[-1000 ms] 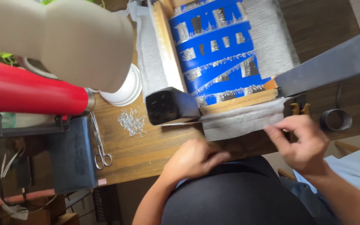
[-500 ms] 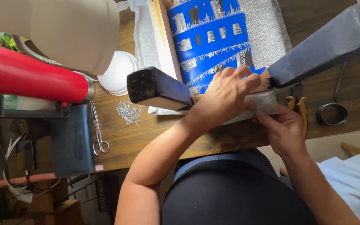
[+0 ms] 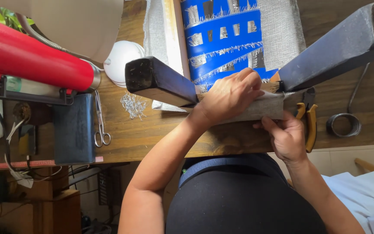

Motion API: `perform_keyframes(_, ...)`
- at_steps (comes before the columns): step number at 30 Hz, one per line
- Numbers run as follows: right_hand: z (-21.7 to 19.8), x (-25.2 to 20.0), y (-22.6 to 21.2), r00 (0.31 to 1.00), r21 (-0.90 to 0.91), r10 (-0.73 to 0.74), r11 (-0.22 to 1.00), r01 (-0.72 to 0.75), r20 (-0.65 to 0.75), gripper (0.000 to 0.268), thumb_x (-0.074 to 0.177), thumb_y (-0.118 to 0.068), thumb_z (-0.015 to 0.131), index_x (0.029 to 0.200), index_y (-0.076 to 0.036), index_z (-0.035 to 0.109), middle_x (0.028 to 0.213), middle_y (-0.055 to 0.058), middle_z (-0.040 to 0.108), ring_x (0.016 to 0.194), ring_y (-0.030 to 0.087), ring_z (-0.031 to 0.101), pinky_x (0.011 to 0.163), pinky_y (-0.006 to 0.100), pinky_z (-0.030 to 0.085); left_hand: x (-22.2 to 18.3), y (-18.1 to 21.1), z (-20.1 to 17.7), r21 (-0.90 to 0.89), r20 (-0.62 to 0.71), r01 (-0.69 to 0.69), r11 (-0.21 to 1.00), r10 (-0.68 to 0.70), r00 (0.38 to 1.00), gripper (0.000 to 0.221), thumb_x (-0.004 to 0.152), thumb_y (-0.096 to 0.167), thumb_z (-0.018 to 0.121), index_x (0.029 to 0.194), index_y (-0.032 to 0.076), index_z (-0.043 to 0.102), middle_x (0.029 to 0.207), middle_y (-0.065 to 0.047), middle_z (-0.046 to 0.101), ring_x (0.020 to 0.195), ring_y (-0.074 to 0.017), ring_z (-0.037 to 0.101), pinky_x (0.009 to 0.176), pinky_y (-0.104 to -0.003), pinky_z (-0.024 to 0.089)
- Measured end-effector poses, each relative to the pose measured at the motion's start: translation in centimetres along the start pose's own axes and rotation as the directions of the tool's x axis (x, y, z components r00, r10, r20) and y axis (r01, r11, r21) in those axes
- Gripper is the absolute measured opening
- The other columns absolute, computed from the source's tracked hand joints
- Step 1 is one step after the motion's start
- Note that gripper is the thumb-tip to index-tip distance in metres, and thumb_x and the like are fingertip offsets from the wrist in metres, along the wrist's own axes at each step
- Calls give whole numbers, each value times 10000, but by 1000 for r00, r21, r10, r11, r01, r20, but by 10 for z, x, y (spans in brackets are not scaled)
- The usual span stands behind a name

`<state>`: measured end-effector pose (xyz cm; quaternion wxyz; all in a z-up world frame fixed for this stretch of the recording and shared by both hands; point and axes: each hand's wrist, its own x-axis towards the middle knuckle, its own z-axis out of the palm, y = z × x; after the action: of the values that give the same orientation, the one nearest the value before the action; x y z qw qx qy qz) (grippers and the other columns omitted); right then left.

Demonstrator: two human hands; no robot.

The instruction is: Upholstering a chair seat by removing old staples and stapling new fabric to the frame

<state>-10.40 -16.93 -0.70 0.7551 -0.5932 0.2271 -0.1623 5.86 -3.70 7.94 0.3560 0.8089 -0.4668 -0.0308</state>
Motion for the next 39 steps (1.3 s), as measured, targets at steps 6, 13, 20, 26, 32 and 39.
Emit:
perform_keyframes(6, -3, 9, -45, 995, -116, -67, 992, 57, -80, 191, 934, -48, 742, 1077, -63, 616, 899, 59, 666, 751, 135, 653, 697, 262, 544, 14, 10, 4, 105, 67, -41, 994, 34, 997, 403, 928, 393, 623, 1232, 187, 456, 1074, -99, 667, 869, -399, 702, 710, -499, 569)
perform_keyframes(13, -17, 24, -66, 939, -456, -343, 837, 303, -5, 194, 1032, -69, 814, 1071, 41, 659, 881, 111, 666, 749, 126, 591, 678, 253, 505, 28, 12, 11, 145, 161, 66, 987, -90, 983, 498, 943, 564, 590, 1282, 216, 481, 1002, -108, 747, 851, -410, 724, 584, -519, 521)
perform_keyframes(20, -5, 24, -64, 951, -600, -308, 766, 233, -24, 205, 1074, -139, 788, 927, -8, 727, 771, 19, 653, 717, 82, 509, 694, 284, 442, 25, -8, 37, 323, -23, -165, 932, 182, 983, 232, 954, 327, 584, 1114, 160, 579, 719, -31, 651, 555, -305, 648, 407, -458, 448)
perform_keyframes(26, -11, 20, -51, 865, -704, -498, 597, 385, 51, 196, 1099, -77, 707, 928, 15, 674, 754, 105, 641, 661, 218, 561, 683, 383, 466, 20, -19, 46, 417, -13, -254, 873, 285, 958, 383, 1030, 429, 607, 1287, 148, 564, 783, -15, 666, 662, -249, 703, 437, -413, 468)
perform_keyframes(32, -13, 29, -71, 546, -697, -747, 158, 700, 379, 110, 1029, 133, 784, 1125, 81, 791, 1015, 194, 691, 865, 326, 640, 769, 413, 560, 17, -14, 42, 418, -149, -239, 876, 326, 934, 333, 968, 385, 687, 1224, 191, 602, 771, 4, 689, 526, -261, 626, 392, -437, 429)
perform_keyframes(39, -13, 25, -68, 660, -748, -710, 293, 595, 246, 174, 995, 66, 890, 965, 57, 719, 885, 152, 689, 697, 255, 606, 686, 381, 519, 15, -6, 23, 250, -23, -245, 937, 259, 966, 331, 966, 354, 666, 1219, 183, 539, 909, -32, 674, 642, -308, 673, 431, -450, 462)
